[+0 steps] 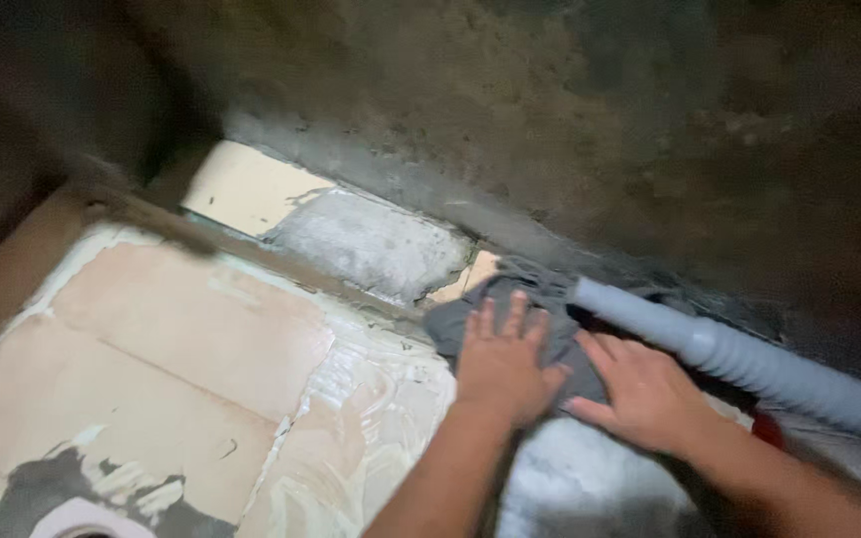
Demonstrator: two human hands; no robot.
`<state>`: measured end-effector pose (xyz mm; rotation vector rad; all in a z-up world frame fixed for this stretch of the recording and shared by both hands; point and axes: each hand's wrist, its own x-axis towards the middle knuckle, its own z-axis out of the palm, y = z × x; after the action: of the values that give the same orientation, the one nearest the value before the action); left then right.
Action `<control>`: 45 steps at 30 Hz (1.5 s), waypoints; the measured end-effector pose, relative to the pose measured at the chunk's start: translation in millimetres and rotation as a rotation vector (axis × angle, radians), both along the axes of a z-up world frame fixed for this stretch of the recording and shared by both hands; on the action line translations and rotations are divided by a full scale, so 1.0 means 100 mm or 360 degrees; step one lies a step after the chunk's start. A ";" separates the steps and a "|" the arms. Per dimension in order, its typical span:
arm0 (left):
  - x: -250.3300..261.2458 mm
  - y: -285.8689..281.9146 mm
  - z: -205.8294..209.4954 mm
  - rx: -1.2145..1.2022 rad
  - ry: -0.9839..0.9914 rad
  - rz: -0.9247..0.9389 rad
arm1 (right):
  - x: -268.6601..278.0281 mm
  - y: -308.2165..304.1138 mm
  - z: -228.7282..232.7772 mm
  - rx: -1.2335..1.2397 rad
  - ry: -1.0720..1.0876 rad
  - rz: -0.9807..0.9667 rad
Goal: The person wrings out a dark gray cloth on a tiled floor using both hands. They repeatedly twist, squeeze, and press the cloth to remove water, moving it around the floor area near a drain.
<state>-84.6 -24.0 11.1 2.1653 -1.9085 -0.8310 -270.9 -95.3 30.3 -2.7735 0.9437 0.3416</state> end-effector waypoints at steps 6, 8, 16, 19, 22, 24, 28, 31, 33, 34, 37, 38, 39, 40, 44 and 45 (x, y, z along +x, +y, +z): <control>-0.17 0.25 0.05 -0.0162 0.0147 0.0090 | -0.18 0.13 -0.08 -0.0045 0.0241 -0.0138; -0.21 0.41 0.05 -0.0220 0.0172 0.0145 | -0.15 0.19 -0.18 -0.0128 0.0056 -0.0014; 0.31 1.50 -0.34 -0.0105 0.0620 0.0865 | 0.41 1.03 -0.32 0.0291 -0.0483 0.0297; 0.87 2.36 -0.48 0.0247 0.0398 0.1042 | 0.93 1.43 -0.16 0.0946 -0.0480 0.0674; 1.12 2.94 -0.56 0.0297 0.0236 0.1238 | 1.20 1.60 0.14 0.0591 -0.0924 0.0981; 1.18 3.05 -0.56 0.0271 0.0195 0.1275 | 1.16 1.45 0.35 0.0183 -0.1035 0.0862; 0.99 2.81 -0.46 0.0407 0.0099 0.1152 | 0.69 0.87 0.70 -0.0191 0.0339 0.0214; 0.70 2.57 -0.22 0.0382 0.0125 0.1093 | 0.41 0.72 0.70 -0.0282 0.0654 0.0052; 0.55 2.48 -0.02 0.0454 0.0199 0.0875 | 0.29 0.71 0.67 -0.0271 0.0986 -0.0054; 0.49 2.47 0.06 0.0535 0.0210 0.0724 | 0.25 0.71 0.66 -0.0251 0.1050 -0.0070; 0.41 2.50 0.12 0.0687 0.0055 0.0464 | 0.28 0.76 0.66 -0.0357 0.1055 -0.0027; 0.42 2.49 0.07 0.0715 -0.0033 0.0409 | 0.34 0.77 0.66 -0.0507 0.0919 0.0046; 0.43 2.51 0.01 0.0643 -0.0153 0.0357 | 0.41 0.79 0.67 -0.0653 0.0781 0.0123; 0.44 2.57 -0.06 0.0574 -0.0271 0.0307 | 0.50 0.79 0.70 -0.0678 0.0838 0.0123; 0.47 2.71 -0.32 0.0530 -0.0318 0.0252 | 0.76 0.80 0.83 -0.0844 0.0998 0.0275; 0.49 2.71 -0.38 0.0385 -0.0331 0.0311 | 0.79 0.79 0.84 -0.0903 0.1021 0.0348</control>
<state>-35.5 247.3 -27.3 2.6259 -1.7190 -0.8694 -191.7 -15.9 114.8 -3.3663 0.9684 1.2281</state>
